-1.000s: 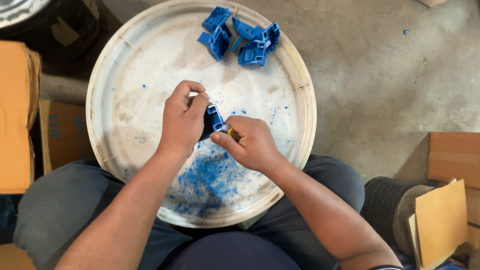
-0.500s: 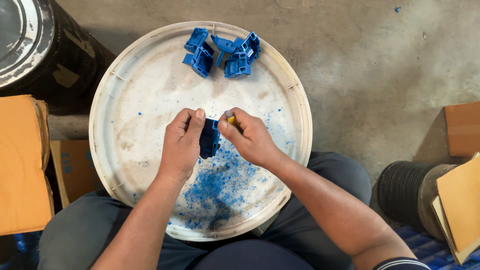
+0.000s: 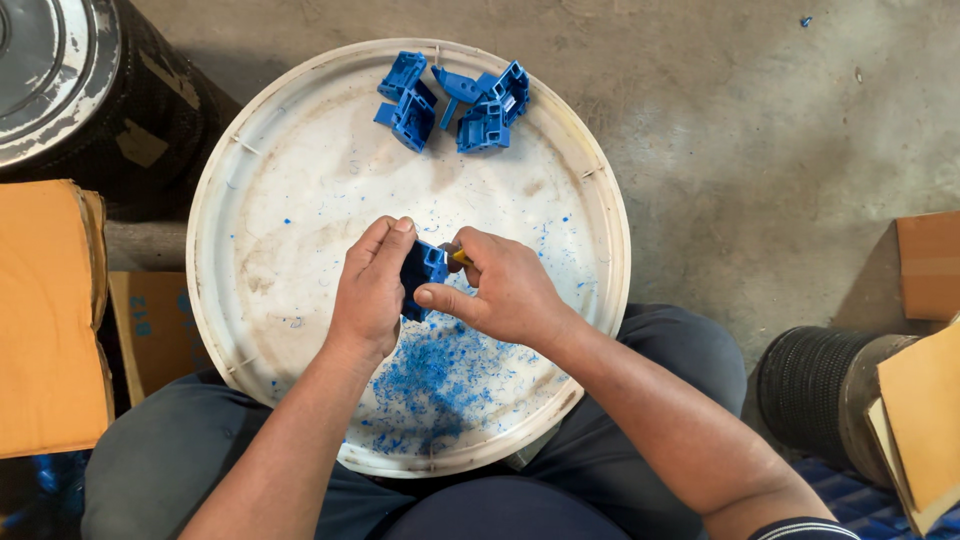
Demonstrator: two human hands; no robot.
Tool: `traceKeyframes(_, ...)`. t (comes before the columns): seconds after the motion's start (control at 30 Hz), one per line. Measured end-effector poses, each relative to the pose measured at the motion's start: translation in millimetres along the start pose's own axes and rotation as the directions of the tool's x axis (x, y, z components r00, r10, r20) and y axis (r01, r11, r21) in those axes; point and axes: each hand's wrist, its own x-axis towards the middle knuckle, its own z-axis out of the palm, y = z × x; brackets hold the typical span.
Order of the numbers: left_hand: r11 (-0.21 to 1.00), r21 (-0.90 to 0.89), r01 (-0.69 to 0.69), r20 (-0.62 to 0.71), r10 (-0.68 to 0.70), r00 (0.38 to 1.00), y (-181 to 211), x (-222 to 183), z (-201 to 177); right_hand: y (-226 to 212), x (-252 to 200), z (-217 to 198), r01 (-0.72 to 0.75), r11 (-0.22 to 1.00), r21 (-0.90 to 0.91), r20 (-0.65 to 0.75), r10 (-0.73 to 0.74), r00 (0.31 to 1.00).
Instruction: The person uses a small yellow deburring tool to scrape excess material from the edges of several blue plastic components over a white plastic lid.
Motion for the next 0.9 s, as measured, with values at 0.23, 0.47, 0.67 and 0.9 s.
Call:
traceKeyframes(0.23, 1.000, 0.009, 0.015, -0.009, -0.015, 1.000, 2.2, -0.6, 2.9, -0.3, 1.4, -0.8, -0.013, 1.000, -0.014, -0.005, 0.013, 1.000)
traceKeyframes(0.47, 0.999, 0.023, 0.022, -0.012, -0.022, 1.000, 1.8, -1.3, 2.7, -1.0, 0.2, 0.8, -0.028, 1.000, 0.001, -0.001, 0.028, 1.000)
traceKeyframes(0.67, 0.999, 0.042, 0.013, -0.012, -0.013, 1.000, 0.2, -1.1, 1.9, 0.4, 1.3, 1.8, -0.031, 0.999, -0.034, 0.029, 0.032, 0.999)
traceKeyframes(0.9, 0.991, 0.131, 0.032, -0.040, -0.027, 0.999, 1.9, -1.3, 4.4, 4.6, 0.2, 4.5, 0.048, 0.993, -0.109, 0.010, -0.047, 0.999)
